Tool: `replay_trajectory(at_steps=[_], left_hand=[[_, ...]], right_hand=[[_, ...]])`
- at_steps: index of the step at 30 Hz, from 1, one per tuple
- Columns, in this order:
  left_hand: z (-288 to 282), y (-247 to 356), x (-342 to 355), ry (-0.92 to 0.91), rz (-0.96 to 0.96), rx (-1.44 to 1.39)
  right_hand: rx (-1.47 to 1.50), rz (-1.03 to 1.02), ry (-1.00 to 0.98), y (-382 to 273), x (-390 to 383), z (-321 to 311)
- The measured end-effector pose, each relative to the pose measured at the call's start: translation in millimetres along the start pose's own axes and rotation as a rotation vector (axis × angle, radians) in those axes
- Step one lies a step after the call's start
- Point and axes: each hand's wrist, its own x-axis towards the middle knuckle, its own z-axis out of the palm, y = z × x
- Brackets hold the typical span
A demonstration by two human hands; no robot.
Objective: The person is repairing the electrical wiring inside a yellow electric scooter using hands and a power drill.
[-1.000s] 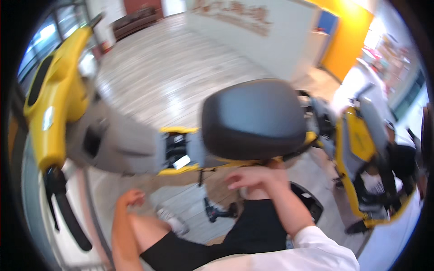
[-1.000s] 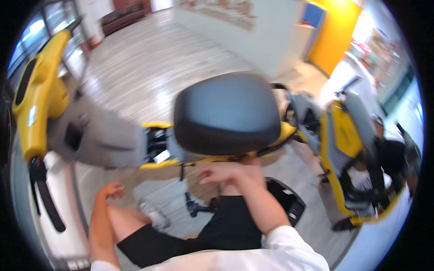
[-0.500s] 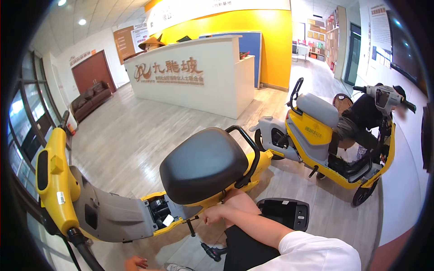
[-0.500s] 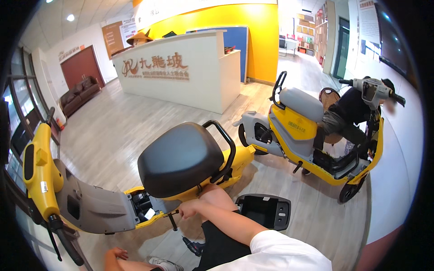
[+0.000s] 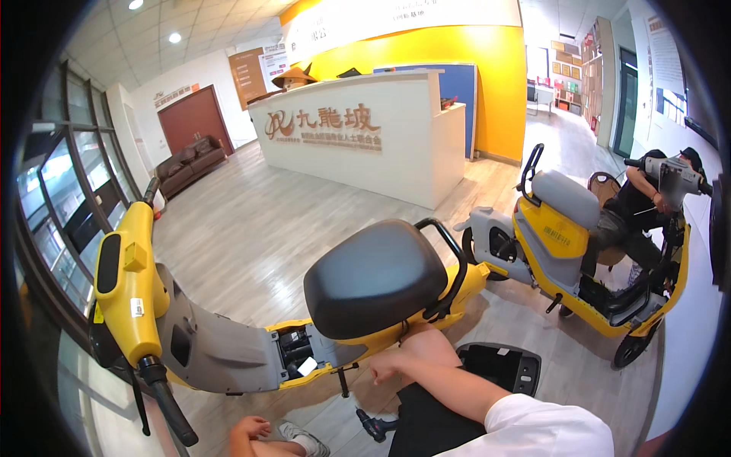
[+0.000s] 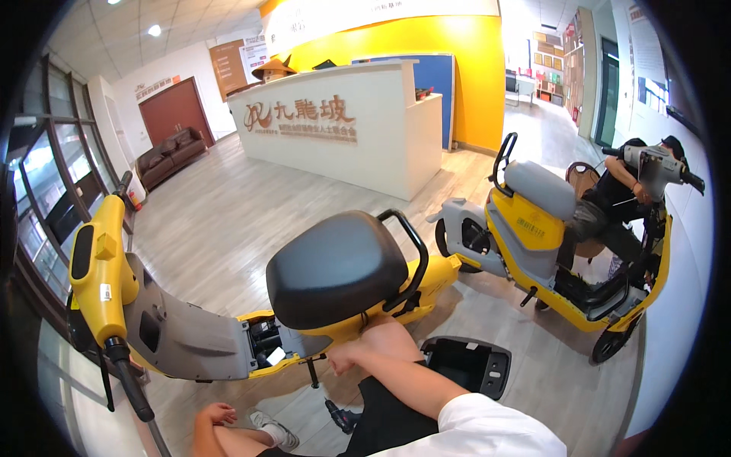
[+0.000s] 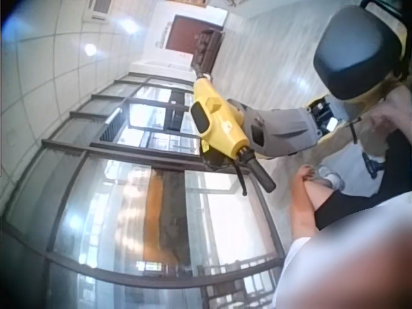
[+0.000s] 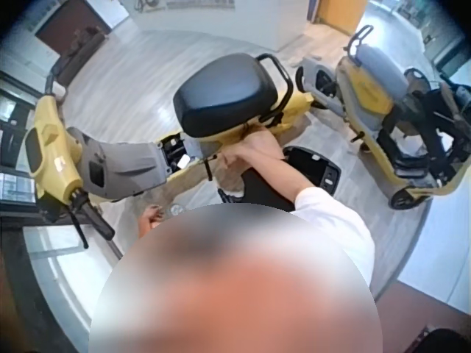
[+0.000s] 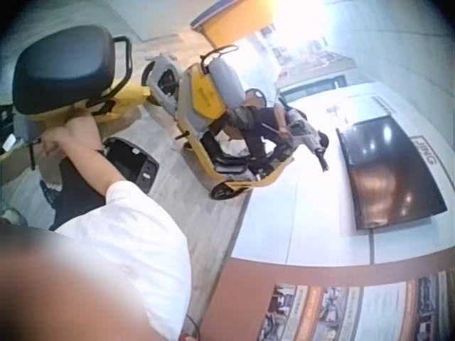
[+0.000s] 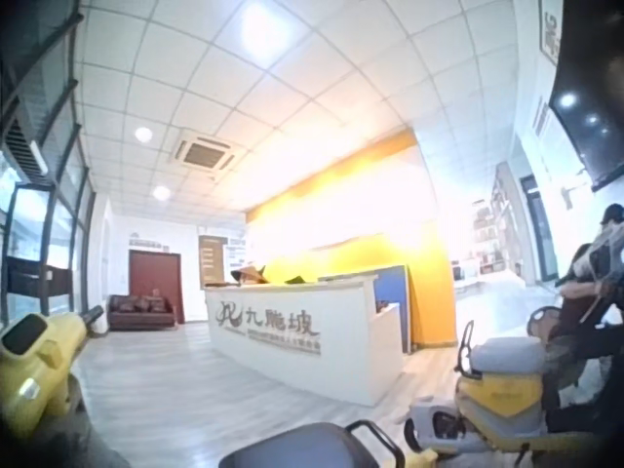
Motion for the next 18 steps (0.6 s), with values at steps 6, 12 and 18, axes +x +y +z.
replay_trajectory(at_steps=[6,12,18], left_hand=[[-4,17,15,-0.051,0.006,0.016],[-11,30,32,-0.153,0.013,0.036],[-18,31,36,-0.081,0.057,-0.013]], right_hand=[[0.138,-0.061,0.105,-2,-1,3],[0.135,-0.144,0.079,-7,-14,-5],[0.221,-0.048,-0.003,-5,-16,-26]])
